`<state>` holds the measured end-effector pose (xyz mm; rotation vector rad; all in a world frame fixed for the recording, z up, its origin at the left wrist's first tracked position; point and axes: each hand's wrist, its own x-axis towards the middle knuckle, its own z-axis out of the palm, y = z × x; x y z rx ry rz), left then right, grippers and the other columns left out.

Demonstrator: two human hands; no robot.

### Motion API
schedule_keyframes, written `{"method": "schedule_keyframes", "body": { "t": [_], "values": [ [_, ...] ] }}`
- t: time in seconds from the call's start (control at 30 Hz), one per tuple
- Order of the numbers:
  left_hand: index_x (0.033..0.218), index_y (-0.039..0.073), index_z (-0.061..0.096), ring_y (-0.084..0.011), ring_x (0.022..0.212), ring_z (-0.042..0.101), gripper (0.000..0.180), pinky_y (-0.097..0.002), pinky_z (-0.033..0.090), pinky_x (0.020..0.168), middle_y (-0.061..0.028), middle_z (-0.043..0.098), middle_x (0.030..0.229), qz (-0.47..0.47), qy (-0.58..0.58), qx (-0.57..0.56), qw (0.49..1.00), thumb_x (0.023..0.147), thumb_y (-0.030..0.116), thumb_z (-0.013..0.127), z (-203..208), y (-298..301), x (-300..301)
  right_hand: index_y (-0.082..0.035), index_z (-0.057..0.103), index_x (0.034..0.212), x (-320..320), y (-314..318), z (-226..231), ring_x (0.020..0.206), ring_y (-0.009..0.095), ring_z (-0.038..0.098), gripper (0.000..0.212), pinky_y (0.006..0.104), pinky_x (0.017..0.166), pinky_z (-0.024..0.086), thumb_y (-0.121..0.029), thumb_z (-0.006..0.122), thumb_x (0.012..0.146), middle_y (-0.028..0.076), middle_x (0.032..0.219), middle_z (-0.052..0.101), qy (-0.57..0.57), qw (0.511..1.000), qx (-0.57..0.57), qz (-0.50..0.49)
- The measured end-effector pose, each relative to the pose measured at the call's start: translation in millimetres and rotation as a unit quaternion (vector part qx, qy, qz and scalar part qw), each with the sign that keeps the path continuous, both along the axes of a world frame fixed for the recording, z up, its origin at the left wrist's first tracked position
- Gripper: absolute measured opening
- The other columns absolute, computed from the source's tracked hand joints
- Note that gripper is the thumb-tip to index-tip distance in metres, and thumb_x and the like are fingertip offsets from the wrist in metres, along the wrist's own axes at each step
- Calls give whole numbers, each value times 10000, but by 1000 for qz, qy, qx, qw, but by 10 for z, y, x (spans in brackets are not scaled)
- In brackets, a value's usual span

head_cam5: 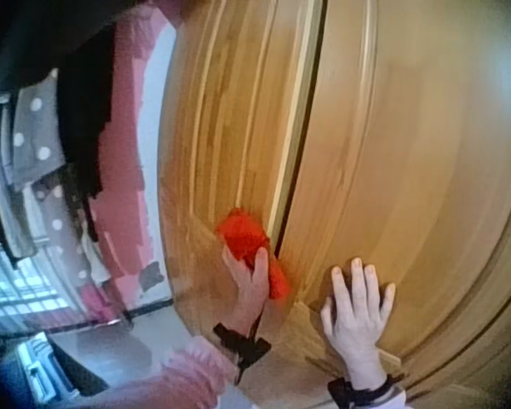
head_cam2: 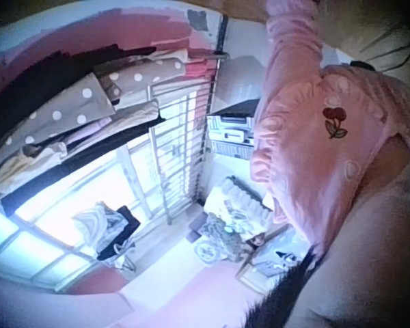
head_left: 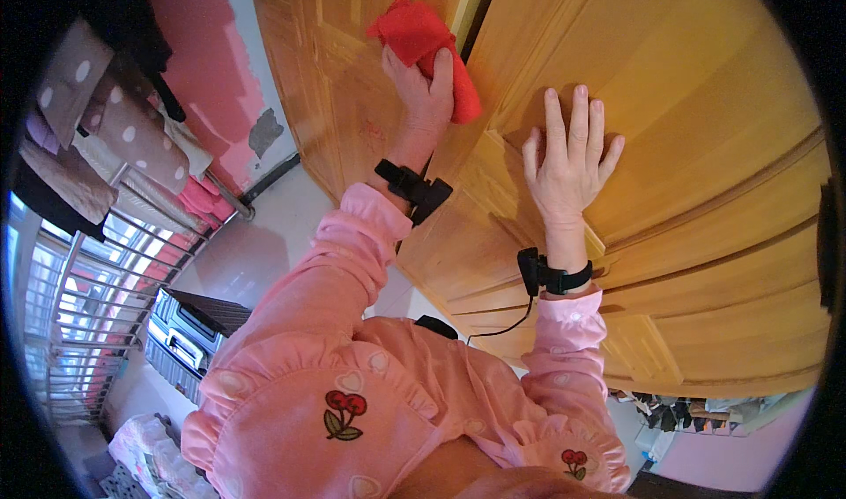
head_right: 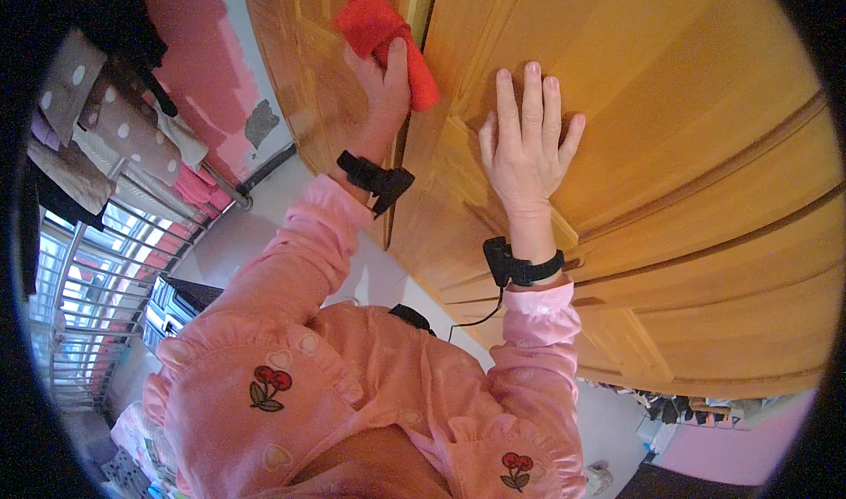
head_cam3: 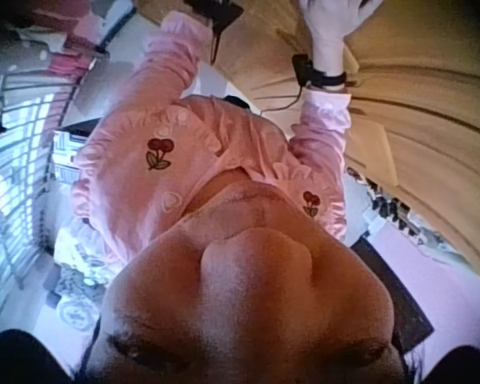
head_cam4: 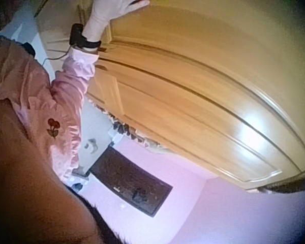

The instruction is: The person wipes a wooden wardrobe door with a red cloth, then moves to a window and wipes the frame and glass. The person uses both hands to wipe the surfaces in a repetitive motion.

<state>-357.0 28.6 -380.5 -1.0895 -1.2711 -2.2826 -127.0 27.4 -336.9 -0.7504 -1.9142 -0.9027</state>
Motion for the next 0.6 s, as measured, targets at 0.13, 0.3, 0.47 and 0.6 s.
{"method": "schedule_keyframes", "body": {
  "t": [0.13,0.3,0.47,0.6],
  "values": [
    [1438,-15,436,-480,1380,315,657,-580,206,1178,-272,411,1502,3,5,11,1000,881,236,676,-65,-1,423,-284,633,1409,-5,-5,-6,1464,216,433,533,503,1260,83,-284,679,878,23,1578,497,11,1000,-1,23],
    [1447,-9,454,-509,1399,313,680,-599,201,1191,-271,401,1527,47,104,-11,993,842,223,660,-128,-30,907,-264,650,1380,35,3,-15,1467,215,429,506,500,1257,97,-238,659,874,16,1566,511,0,999,-4,32],
    [1433,1,479,-522,1391,329,663,-609,216,1188,-260,424,1514,89,199,-58,974,833,218,659,-332,-126,832,-266,687,1321,71,-3,-11,1444,225,461,441,469,1266,92,-232,673,882,19,1544,537,3,998,-14,65],
    [1466,-2,452,-523,1409,303,688,-612,201,1197,-265,397,1536,68,131,-63,987,855,245,650,-542,-137,852,-234,687,1287,37,4,-24,1444,225,460,413,499,1253,132,-227,659,875,13,1535,545,13,996,-2,85]
  ]
}}
